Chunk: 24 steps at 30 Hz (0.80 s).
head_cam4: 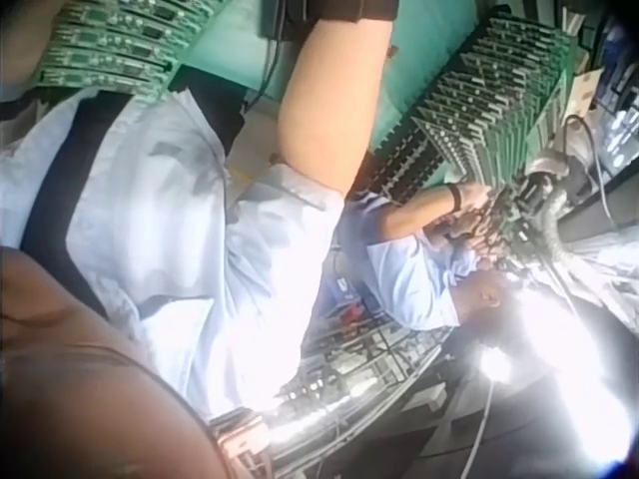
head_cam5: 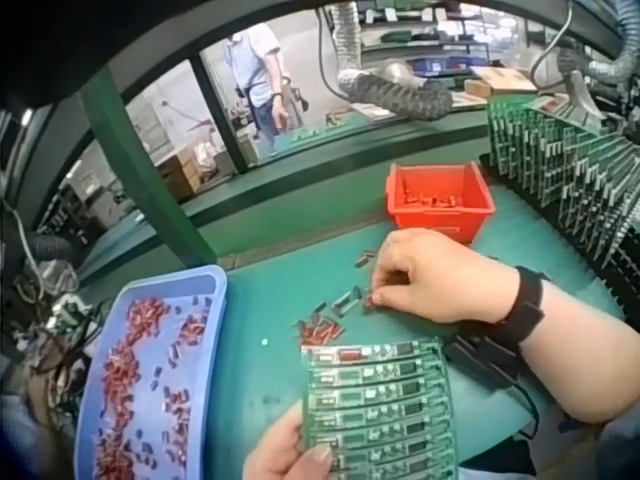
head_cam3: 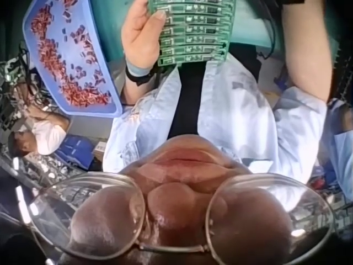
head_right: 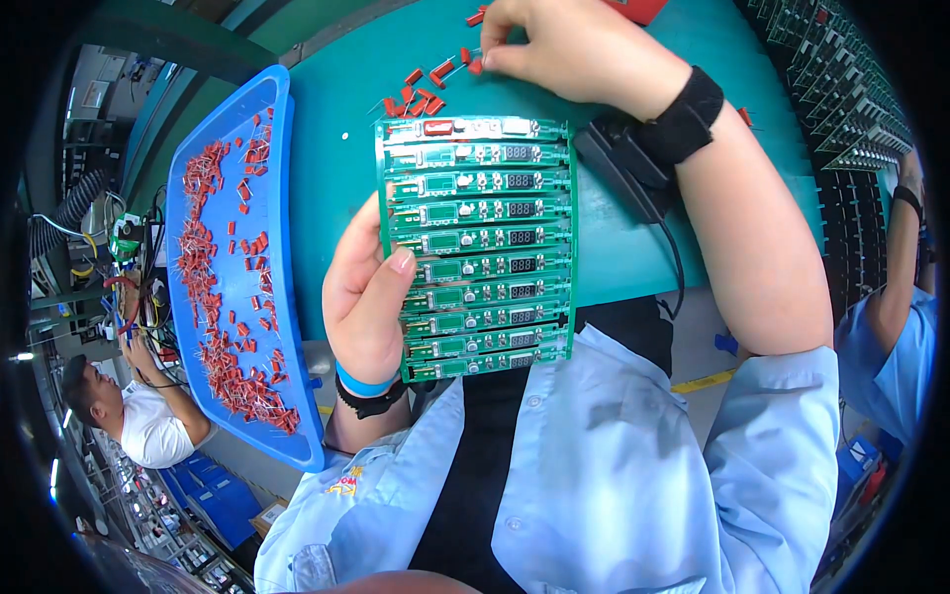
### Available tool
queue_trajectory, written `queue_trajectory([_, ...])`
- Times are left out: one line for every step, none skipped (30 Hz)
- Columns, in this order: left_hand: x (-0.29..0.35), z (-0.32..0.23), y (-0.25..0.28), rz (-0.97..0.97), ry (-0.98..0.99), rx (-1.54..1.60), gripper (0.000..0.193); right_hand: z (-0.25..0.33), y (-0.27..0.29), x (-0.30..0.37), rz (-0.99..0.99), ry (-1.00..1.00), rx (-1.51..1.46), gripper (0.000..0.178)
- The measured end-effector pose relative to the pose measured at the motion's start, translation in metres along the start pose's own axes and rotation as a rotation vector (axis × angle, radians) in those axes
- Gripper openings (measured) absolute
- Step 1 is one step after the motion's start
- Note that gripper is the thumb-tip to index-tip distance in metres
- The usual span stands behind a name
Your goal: The person picks up red capacitors from a tray and inserts them into a green circuit board by hand. After filling the board, they place it onto a stack and pick up a new board to repeat the process.
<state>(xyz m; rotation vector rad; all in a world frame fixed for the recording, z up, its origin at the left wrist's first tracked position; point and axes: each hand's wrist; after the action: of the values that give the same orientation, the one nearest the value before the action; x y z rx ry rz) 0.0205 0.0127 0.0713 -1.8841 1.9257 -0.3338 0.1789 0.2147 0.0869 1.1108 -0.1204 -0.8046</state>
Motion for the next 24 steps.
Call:
queue_trajectory([0.001,0.001,0.000,0.005,-0.012,-0.001,0.046,0.004,0.005,0.001,-0.023,-0.039,-0.101,0.020])
queue_trajectory([0.002,0.001,0.001,0.010,-0.023,-0.002,0.046,0.009,0.009,0.002,-0.045,-0.077,-0.204,0.019])
queue_trajectory([0.003,0.001,0.001,0.014,-0.034,-0.004,0.046,0.016,0.014,0.002,-0.043,-0.075,-0.205,0.019])
queue_trajectory([0.004,0.000,0.002,0.011,-0.034,-0.006,0.046,0.030,0.022,0.002,-0.007,-0.166,-0.242,0.015])
queue_trajectory([0.004,0.001,0.003,0.010,-0.042,-0.022,0.046,0.041,0.028,0.002,0.030,-0.260,-0.275,0.012])
queue_trajectory([0.004,0.001,0.004,0.008,-0.050,-0.039,0.046,0.045,0.030,0.002,0.067,-0.354,-0.308,0.011])
queue_trajectory([0.004,0.002,0.004,0.008,-0.058,-0.057,0.046,0.043,0.029,0.003,0.066,-0.355,-0.309,0.011])
queue_trajectory([0.004,0.002,0.003,0.008,-0.056,-0.058,0.046,0.040,0.027,0.004,0.043,-0.308,-0.299,0.011])
queue_trajectory([0.004,0.003,0.003,-0.002,-0.063,-0.052,0.046,0.036,0.025,0.006,0.021,-0.261,-0.289,0.012])
queue_trajectory([0.004,0.005,0.003,-0.012,-0.069,-0.045,0.046,0.033,0.023,0.006,-0.001,-0.214,-0.279,0.012])
queue_trajectory([0.004,0.006,0.003,-0.022,-0.076,-0.038,0.046,0.031,0.022,0.007,0.000,-0.215,-0.280,0.012])
queue_trajectory([0.003,0.007,0.003,-0.023,-0.074,-0.038,0.046,0.029,0.022,0.007,-0.005,-0.186,-0.270,0.013])
queue_trajectory([0.003,0.009,0.004,-0.038,-0.084,-0.041,0.046,0.027,0.020,0.007,-0.010,-0.155,-0.263,0.013])
queue_trajectory([0.002,0.010,0.005,-0.054,-0.094,-0.043,0.046,0.025,0.018,0.006,-0.014,-0.124,-0.255,0.014])
queue_trajectory([0.002,0.011,0.006,-0.069,-0.105,-0.046,0.046,0.019,0.014,0.003,-0.012,-0.123,-0.258,0.014])
queue_trajectory([0.001,0.012,0.006,-0.067,-0.101,-0.044,0.046,0.010,0.009,0.000,-0.073,0.147,-0.449,0.014])
queue_trajectory([0.000,0.014,0.008,-0.062,-0.102,-0.028,0.046,0.001,0.002,-0.004,-0.134,0.421,-0.636,0.014])
queue_trajectory([-0.001,0.016,0.009,-0.057,-0.102,-0.013,0.046,-0.004,-0.002,-0.005,-0.196,0.697,-0.818,0.014])
queue_trajectory([-0.002,0.016,0.011,-0.053,-0.104,0.004,0.046,0.003,0.001,-0.003,-0.194,0.693,-0.818,0.014])
queue_trajectory([-0.001,0.016,0.013,-0.065,-0.104,0.001,0.046,0.018,0.008,0.000,-0.143,0.453,-0.664,0.014])
queue_trajectory([0.000,0.016,0.016,-0.081,-0.090,0.013,0.046,0.035,0.014,0.003,-0.091,0.215,-0.504,0.014])
queue_trajectory([-0.001,0.016,0.016,-0.089,-0.073,0.028,0.046,0.044,0.017,0.006,-0.042,-0.023,-0.333,0.014])
queue_trajectory([-0.001,0.016,0.017,-0.098,-0.057,0.044,0.046,0.046,0.015,0.006,-0.039,-0.024,-0.335,0.014])
queue_trajectory([-0.001,0.017,0.018,-0.101,-0.055,0.044,0.046,0.048,0.012,0.005,-0.056,-0.074,-0.398,0.015])
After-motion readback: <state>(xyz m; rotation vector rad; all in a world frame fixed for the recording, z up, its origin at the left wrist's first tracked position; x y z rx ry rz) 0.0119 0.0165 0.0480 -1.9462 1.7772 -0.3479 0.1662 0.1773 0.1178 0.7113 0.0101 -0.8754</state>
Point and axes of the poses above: each hand's wrist, its own x-axis away from the middle knuckle, its own y-axis out of the back of the hand, z = x × y, and after that the axes turned 2 degrees about x, right-handed
